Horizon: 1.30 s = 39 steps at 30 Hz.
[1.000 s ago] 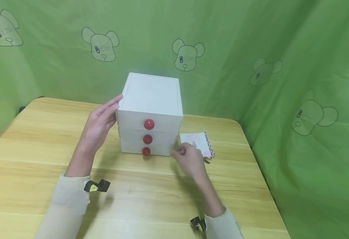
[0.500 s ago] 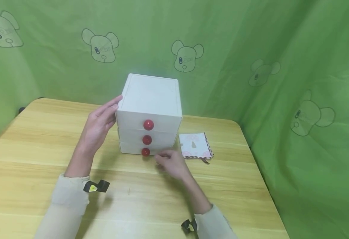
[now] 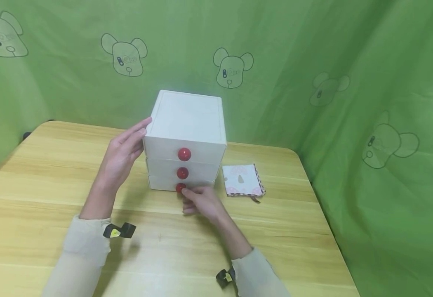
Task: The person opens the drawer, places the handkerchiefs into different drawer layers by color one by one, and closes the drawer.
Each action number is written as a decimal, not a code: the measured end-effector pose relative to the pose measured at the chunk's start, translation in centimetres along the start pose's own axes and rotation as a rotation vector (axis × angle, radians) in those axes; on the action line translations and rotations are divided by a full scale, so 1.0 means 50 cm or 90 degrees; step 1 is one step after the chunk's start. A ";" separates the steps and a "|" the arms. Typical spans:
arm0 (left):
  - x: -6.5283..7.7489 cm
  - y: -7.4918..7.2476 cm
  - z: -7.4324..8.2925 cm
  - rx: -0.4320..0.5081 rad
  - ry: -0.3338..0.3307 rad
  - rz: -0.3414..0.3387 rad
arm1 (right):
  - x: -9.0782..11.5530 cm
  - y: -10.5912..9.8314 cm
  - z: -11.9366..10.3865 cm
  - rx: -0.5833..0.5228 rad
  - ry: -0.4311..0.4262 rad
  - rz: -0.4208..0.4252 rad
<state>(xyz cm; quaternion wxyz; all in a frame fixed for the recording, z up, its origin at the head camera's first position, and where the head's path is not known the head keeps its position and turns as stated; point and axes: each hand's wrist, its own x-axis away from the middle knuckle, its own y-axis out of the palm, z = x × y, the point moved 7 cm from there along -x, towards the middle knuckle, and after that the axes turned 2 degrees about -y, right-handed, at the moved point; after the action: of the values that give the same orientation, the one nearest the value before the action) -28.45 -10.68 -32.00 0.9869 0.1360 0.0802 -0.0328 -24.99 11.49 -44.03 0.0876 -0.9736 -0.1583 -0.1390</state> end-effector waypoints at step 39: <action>-0.001 0.000 0.001 -0.008 0.001 0.008 | -0.024 0.025 0.013 -0.174 -0.014 0.046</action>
<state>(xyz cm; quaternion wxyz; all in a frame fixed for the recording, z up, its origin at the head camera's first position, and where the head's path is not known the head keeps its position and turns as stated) -28.48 -10.69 -31.95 0.9879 0.1300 0.0800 -0.0261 -25.48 10.10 -45.16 -0.0426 -0.9831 -0.1035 -0.1450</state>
